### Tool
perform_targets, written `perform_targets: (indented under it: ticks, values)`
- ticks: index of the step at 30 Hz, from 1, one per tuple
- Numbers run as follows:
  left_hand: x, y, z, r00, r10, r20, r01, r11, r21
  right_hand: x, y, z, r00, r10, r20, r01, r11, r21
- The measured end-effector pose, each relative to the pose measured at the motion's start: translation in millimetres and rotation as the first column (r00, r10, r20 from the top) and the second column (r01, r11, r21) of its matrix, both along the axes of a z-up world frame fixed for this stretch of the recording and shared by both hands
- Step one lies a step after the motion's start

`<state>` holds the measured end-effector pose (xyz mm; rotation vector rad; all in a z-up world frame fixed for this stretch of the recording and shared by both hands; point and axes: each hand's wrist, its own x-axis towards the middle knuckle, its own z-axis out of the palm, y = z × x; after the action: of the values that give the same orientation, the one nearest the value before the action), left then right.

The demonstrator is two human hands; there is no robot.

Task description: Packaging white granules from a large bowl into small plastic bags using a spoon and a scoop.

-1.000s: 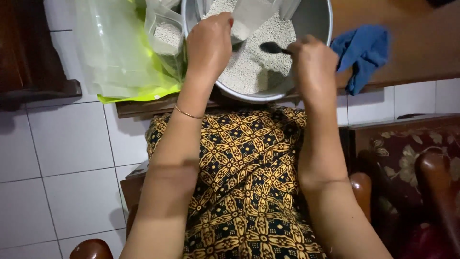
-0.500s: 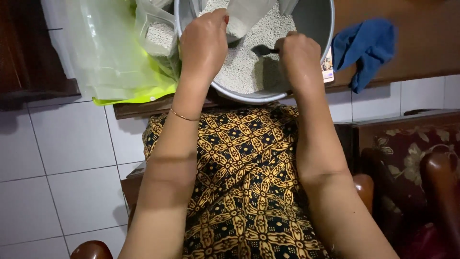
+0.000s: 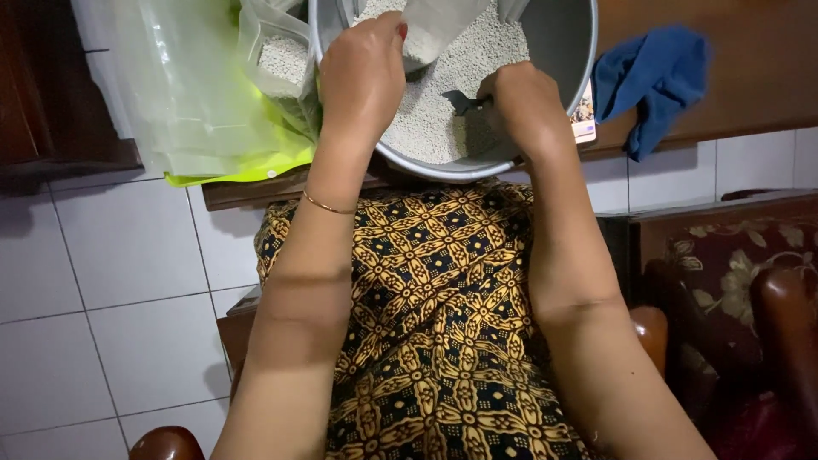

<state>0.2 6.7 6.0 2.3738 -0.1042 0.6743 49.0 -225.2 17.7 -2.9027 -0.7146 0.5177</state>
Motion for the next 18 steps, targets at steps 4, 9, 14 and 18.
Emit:
perform_targets:
  ticks: [4, 9, 14, 18]
  values:
    - [-0.3, -0.1, -1.1, 1.0, -0.015, 0.023, 0.015, 1.0, -0.006, -1.8, 1.6, 5.3, 1.0, -0.024, -0.014, 0.025, 0.999, 0.037]
    - [-1.6, 0.0, 2.3, 1.0, -0.017, 0.004, 0.018, 0.999, -0.028, -2.8, -5.4, 11.5, 1.0, -0.019, -0.011, 0.021, 0.989, 0.148]
    - [-3.5, -0.6, 6.1, 0.999, -0.036, 0.015, 0.037, 0.998, -0.056, -10.9, -8.3, 45.9, 0.995, 0.097, -0.019, -0.089, 0.959, 0.268]
    - [-2.1, 0.3, 1.2, 1.0, -0.028, 0.007, 0.028, 0.999, -0.024, -12.5, -25.5, 57.7, 0.984, 0.172, 0.043, -0.175, 0.906, 0.385]
